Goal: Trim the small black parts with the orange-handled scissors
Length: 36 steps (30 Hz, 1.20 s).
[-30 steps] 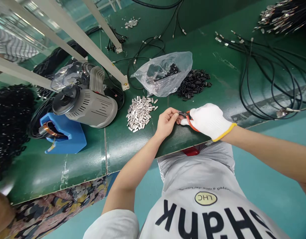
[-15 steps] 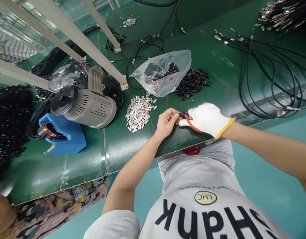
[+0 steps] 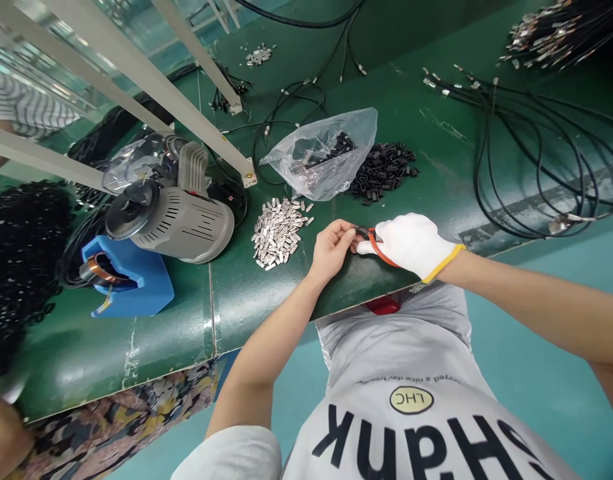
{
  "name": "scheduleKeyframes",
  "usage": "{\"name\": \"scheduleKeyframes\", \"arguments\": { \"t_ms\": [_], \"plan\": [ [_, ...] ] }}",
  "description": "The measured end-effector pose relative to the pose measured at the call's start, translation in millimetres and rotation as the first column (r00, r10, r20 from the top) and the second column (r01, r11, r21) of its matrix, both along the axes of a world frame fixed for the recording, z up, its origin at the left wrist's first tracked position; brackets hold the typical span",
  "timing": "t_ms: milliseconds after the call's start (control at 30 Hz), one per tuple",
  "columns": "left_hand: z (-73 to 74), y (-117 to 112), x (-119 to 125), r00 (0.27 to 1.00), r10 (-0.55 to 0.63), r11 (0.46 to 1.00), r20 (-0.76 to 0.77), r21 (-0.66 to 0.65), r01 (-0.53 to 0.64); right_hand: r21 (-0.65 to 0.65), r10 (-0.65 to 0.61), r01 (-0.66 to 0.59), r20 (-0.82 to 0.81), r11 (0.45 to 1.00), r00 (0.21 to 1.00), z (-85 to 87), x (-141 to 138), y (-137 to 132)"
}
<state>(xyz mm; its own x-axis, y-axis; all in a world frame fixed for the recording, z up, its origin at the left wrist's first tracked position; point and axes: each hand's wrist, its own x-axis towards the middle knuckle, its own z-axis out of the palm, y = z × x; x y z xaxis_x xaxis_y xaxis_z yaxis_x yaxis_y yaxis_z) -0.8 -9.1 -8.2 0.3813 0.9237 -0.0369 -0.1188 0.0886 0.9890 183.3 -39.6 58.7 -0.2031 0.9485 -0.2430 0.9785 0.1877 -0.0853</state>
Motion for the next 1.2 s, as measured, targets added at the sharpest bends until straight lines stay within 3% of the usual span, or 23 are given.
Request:
{"name": "scheduleKeyframes", "arguments": {
  "t_ms": [233,433,767,1200],
  "plan": [
    [1.5,0,-2,0.999,-0.02,1.0,0.032,-0.003,0.02,-0.028,-0.011,0.011,-0.007,1.0,1.0,7.6,5,1],
    [4.0,2,-4,0.998,0.024,1.0,0.053,-0.002,-0.024,0.027,-0.001,0.001,0.008,1.0,1.0,12.1,16,-5],
    [7.6,5,-7,0.996,0.079,0.997,0.042,0.0,-0.08,-0.054,0.006,-0.004,0.036,0.999,0.999,17.6,11,-4],
    [7.3,2,-7,0.998,0.05,0.998,0.05,-0.044,-0.048,0.018,0.053,-0.055,0.08,0.998,0.995,7.9,9,-4]
  ]
}}
